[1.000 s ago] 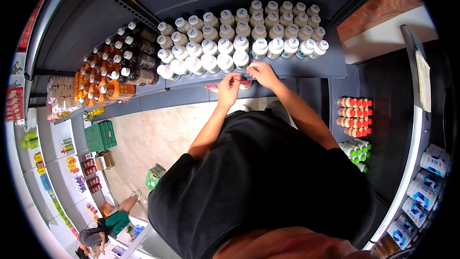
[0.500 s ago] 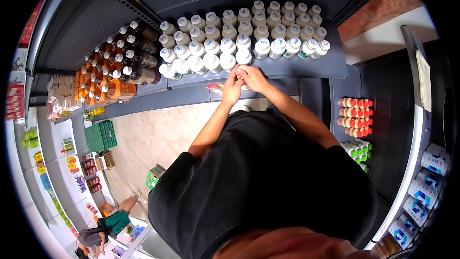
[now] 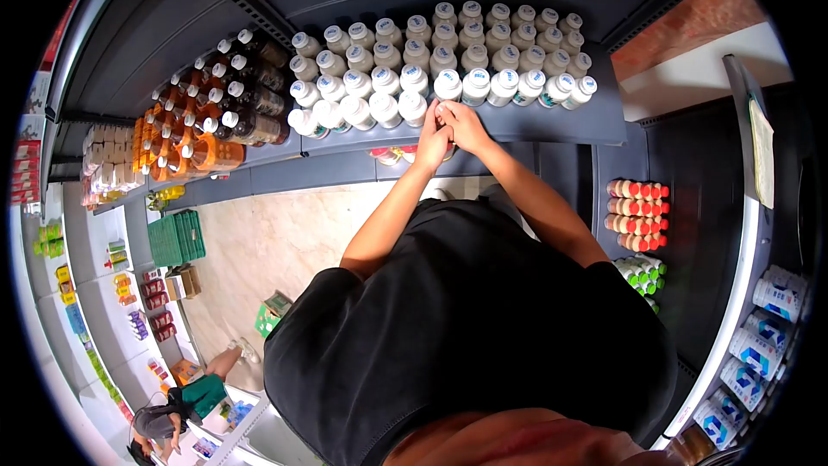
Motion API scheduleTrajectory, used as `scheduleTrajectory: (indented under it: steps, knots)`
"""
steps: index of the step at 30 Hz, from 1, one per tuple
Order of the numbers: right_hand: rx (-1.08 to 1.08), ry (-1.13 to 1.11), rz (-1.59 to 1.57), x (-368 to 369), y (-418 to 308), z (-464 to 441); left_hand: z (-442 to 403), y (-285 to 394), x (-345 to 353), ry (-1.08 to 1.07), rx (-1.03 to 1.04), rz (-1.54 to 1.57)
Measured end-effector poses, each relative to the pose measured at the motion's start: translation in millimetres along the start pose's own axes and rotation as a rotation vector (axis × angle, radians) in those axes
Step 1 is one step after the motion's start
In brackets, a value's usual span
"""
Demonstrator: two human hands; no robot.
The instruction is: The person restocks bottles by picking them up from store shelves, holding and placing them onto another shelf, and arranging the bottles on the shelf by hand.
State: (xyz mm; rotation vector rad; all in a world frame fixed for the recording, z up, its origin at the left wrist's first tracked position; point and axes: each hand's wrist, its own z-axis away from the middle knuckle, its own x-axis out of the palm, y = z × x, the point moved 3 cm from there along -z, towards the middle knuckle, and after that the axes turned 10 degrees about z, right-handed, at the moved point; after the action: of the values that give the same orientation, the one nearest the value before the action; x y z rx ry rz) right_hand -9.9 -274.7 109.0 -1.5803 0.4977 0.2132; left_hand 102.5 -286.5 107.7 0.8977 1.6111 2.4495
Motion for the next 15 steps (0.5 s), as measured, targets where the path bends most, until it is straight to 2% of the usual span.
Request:
scheduleTrajectory:
  steps: [9, 12, 15]
  knots:
    - [-0.042, 0.037, 0.018, -4, -5, -2, -10, -6, 2, 0.034, 0.076, -0.019]
    - [-0.021, 0.015, 0.018, -4, -5, -2, -8, -5, 3, 0.034, 0.058, -0.005]
    - [0.011, 0.009, -0.014, -2, 2, -1, -6, -5, -3, 0.048, -0.05, -0.072]
